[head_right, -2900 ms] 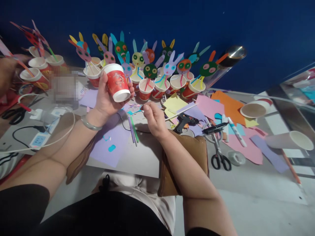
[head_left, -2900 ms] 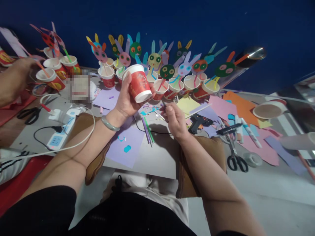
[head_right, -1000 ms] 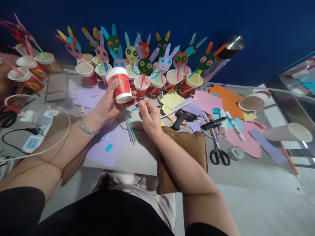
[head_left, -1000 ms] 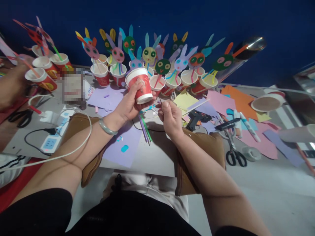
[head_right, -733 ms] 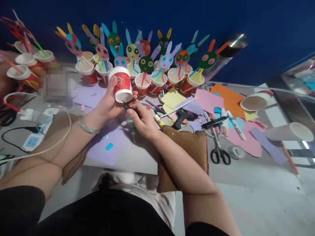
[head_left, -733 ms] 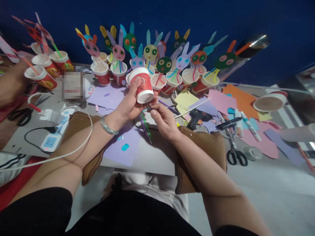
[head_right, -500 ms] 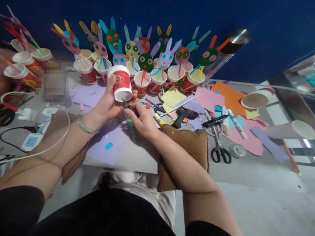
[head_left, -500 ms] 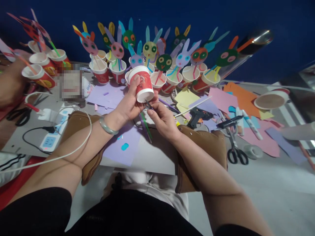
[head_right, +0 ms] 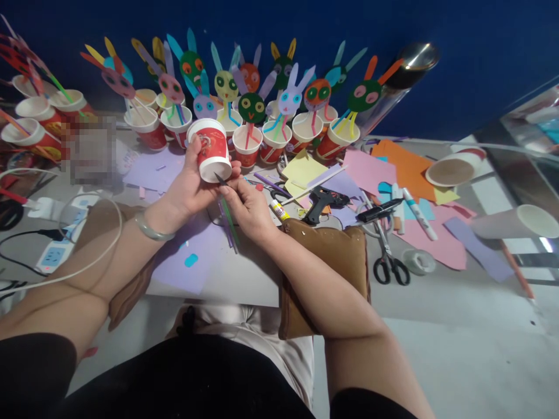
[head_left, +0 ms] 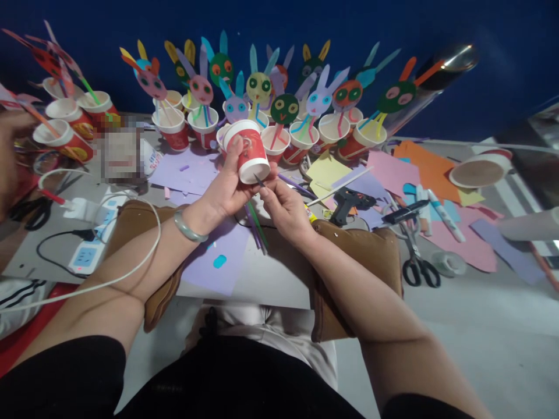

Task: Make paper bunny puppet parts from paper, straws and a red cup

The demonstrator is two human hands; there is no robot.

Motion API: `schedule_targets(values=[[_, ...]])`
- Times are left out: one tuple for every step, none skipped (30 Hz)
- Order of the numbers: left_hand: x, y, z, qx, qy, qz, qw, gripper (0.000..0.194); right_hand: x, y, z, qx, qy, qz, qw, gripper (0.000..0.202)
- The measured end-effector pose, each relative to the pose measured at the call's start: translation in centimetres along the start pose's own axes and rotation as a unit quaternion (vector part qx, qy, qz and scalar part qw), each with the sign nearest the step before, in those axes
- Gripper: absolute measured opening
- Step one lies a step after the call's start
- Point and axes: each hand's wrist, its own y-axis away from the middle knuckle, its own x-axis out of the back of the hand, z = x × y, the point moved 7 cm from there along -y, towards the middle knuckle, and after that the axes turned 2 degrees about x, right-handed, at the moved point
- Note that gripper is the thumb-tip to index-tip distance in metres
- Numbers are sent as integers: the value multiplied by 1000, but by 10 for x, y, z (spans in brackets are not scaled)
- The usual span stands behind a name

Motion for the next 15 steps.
schedule_targets(values=[[0,0,0,-4,-2,4,1000,46,0,0,0,0,3,2,1000,53],[1,0,1,-6,-4,5,1000,45,1,0,-1,0,7,4,1000,52],[0,1,1,-6,-6,4,1000,44,1,0,-2,1,12,5,1000,52],[-1,1,1,-5,-8,2,1000,45,1,0,-2,1,17,5,1000,51],[-1,2,1,-4,-9,-1,1000,45,1,-1,-3,2,21,6,1000,50],[-2,2,1,-5,-11,-3,1000,44,1,-1,-3,2,24,7,1000,50],[-3,3,1,-7,-13,-5,1000,44,1,-1,-4,3,25,7,1000,49],[-3,3,2,-8,-14,-7,1000,43,1,-1,-4,3,25,8,1000,48],[-4,4,1,-6,-16,-10,1000,44,1,-1,-5,2,27,8,1000,46],[-4,4,1,-3,-16,-14,1000,44,1,-1,-5,0,29,8,1000,45],[-5,4,0,1,-17,-18,1000,45,1,-1,-5,-1,31,9,999,45],[-5,4,-1,4,-18,-22,1000,46,2,-1,-4,-3,33,9,999,44],[-5,4,-1,7,-19,-25,999,47,2,-1,-4,-3,34,9,999,43],[-5,4,-2,8,-21,-27,999,47,2,-1,-4,-4,35,9,999,42],[-5,4,-2,8,-24,-28,999,48,2,-1,-3,-5,37,10,999,41]])
